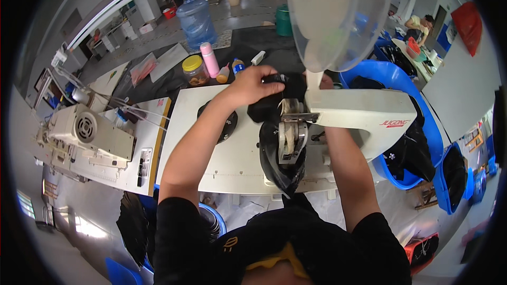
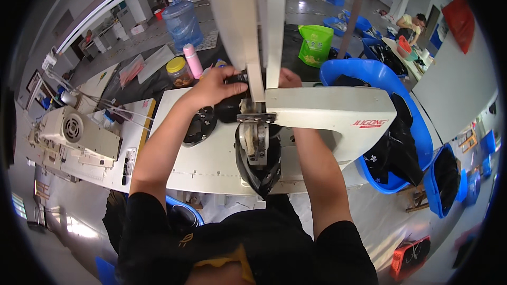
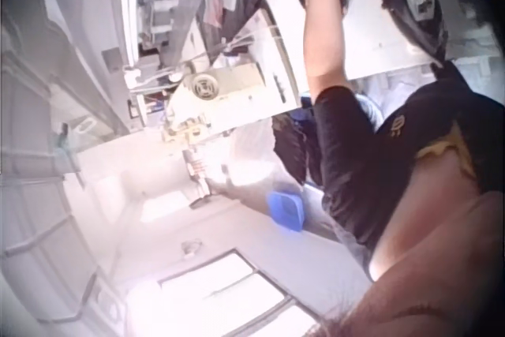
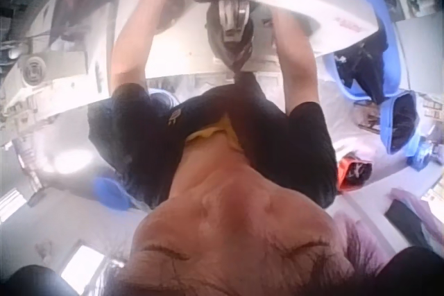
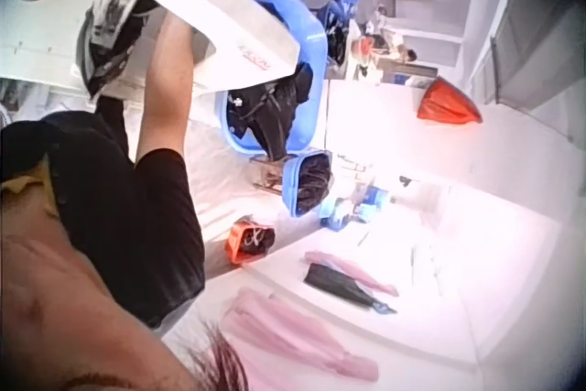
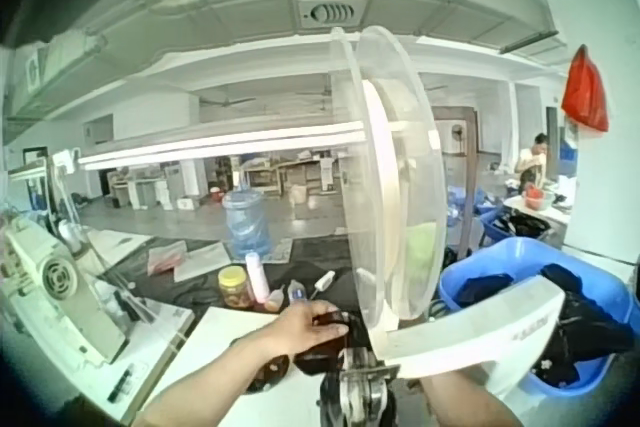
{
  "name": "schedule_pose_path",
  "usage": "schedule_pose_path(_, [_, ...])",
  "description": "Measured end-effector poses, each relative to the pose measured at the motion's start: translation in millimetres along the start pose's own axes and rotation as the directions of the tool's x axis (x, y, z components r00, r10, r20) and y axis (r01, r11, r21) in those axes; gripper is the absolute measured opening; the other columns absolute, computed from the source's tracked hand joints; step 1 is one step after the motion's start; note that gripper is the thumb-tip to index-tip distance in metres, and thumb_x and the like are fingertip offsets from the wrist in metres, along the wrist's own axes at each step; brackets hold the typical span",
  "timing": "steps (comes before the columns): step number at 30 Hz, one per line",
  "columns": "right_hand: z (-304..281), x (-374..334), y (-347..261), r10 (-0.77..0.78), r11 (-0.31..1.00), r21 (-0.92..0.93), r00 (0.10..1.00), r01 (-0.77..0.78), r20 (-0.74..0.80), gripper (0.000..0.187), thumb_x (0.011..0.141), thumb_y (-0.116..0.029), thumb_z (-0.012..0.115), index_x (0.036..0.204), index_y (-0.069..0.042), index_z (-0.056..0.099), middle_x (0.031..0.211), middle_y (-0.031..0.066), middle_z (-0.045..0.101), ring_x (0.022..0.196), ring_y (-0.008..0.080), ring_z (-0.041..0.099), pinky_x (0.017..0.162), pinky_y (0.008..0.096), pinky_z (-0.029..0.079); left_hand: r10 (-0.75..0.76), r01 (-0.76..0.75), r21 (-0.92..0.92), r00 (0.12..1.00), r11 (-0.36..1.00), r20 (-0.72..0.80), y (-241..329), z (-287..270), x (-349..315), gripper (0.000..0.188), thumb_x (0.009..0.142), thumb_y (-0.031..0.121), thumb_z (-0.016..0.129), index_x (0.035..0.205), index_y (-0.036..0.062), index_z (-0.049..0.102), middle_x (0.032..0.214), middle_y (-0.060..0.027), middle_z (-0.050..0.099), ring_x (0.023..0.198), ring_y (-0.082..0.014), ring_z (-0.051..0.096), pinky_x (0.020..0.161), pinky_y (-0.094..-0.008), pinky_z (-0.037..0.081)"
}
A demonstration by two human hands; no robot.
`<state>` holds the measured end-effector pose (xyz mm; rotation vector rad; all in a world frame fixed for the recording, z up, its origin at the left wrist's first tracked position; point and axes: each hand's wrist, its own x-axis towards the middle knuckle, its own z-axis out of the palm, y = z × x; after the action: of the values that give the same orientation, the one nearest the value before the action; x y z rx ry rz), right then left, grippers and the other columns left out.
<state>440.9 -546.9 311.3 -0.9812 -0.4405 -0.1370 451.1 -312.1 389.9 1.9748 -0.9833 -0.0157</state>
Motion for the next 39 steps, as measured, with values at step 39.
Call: schedule_pose_path(39, [40,-188,-3,0.448,0.125,-0.974,0.865,0.190,0.226,0.033,0.070,-0.027,0.071,0.097,-0.012,0.058,0.085,0.0080,0.059,0.086,0.0291,0.052,0.074,0.0403,0.039,0.381,-0.347,0.397,0.925,0.850,-0.007,-37,152,-181,0.037,0.062,0.013,0.073,0.098,0.0132,0.063,0.095,0.0005,0.056,0.099,-0.0216,0.051,0.079,-0.0355,0.040])
